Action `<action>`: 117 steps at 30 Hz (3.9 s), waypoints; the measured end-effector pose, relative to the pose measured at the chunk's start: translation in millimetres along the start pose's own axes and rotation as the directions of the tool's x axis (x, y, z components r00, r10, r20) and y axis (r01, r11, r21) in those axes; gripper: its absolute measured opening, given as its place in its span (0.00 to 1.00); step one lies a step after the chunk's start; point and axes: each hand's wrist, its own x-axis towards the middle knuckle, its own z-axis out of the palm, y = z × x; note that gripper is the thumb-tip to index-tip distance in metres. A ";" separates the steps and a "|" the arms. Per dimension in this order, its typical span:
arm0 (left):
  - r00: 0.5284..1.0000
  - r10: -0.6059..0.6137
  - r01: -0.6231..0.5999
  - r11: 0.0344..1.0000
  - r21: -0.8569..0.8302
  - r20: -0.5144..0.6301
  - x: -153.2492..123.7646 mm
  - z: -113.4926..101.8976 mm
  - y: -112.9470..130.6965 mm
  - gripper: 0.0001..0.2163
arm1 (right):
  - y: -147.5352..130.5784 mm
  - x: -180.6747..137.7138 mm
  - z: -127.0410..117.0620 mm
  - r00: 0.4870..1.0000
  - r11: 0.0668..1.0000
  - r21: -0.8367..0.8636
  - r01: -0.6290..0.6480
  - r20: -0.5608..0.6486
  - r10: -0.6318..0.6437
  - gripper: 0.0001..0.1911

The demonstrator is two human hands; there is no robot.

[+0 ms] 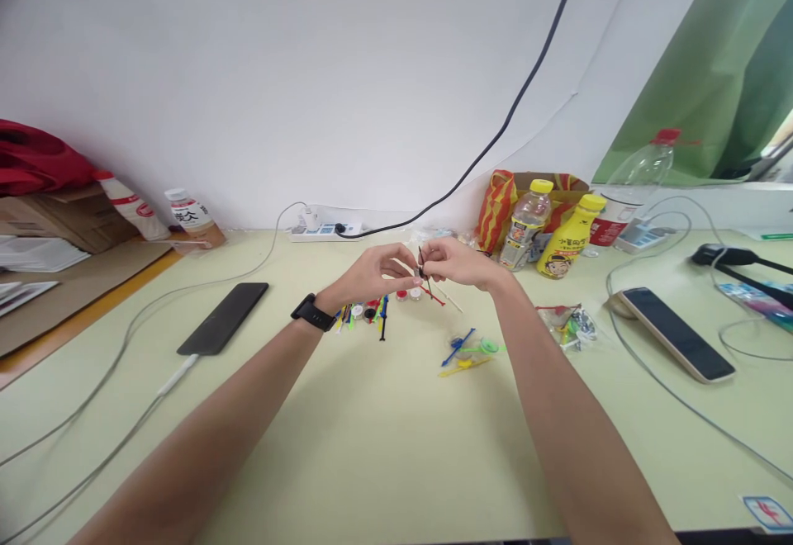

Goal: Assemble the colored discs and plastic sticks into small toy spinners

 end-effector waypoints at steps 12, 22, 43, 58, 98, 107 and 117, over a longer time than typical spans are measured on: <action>0.998 0.007 -0.021 0.972 0.234 0.058 -2.0 10.0 -7.6 0.06 | 27.7 13.6 6.5 0.971 0.852 -0.466 -0.240 -0.122 0.207 0.12; 0.958 -0.141 0.021 0.904 0.428 0.251 -6.7 3.8 -17.7 0.04 | 22.2 -1.1 -9.8 0.934 0.817 -0.549 -0.178 0.169 0.316 0.15; 0.993 0.090 -0.068 0.963 0.261 -0.071 2.9 -3.0 -17.1 0.12 | 19.9 -3.0 -15.6 0.997 0.995 0.064 -0.073 -0.007 0.073 0.19; 0.895 0.039 -0.064 0.997 -0.041 -0.444 11.6 7.2 -17.4 0.12 | 12.7 28.0 26.6 0.952 0.899 0.436 0.038 -0.288 0.099 0.11; 0.985 0.083 -0.152 0.825 0.544 0.150 -4.2 22.0 -38.1 0.12 | 18.1 -18.6 -28.3 0.894 0.810 -0.485 -0.330 0.116 0.434 0.06; 0.992 0.070 -0.117 0.789 0.603 0.101 -2.8 22.8 -45.8 0.10 | 35.7 -65.4 -16.9 0.795 0.724 -0.579 -0.375 0.201 0.572 0.11; 0.978 0.188 -0.140 0.917 0.374 -0.094 0.6 -2.2 -1.9 0.11 | 10.9 -54.7 -24.3 0.972 0.944 -0.231 -0.236 -0.066 0.227 0.20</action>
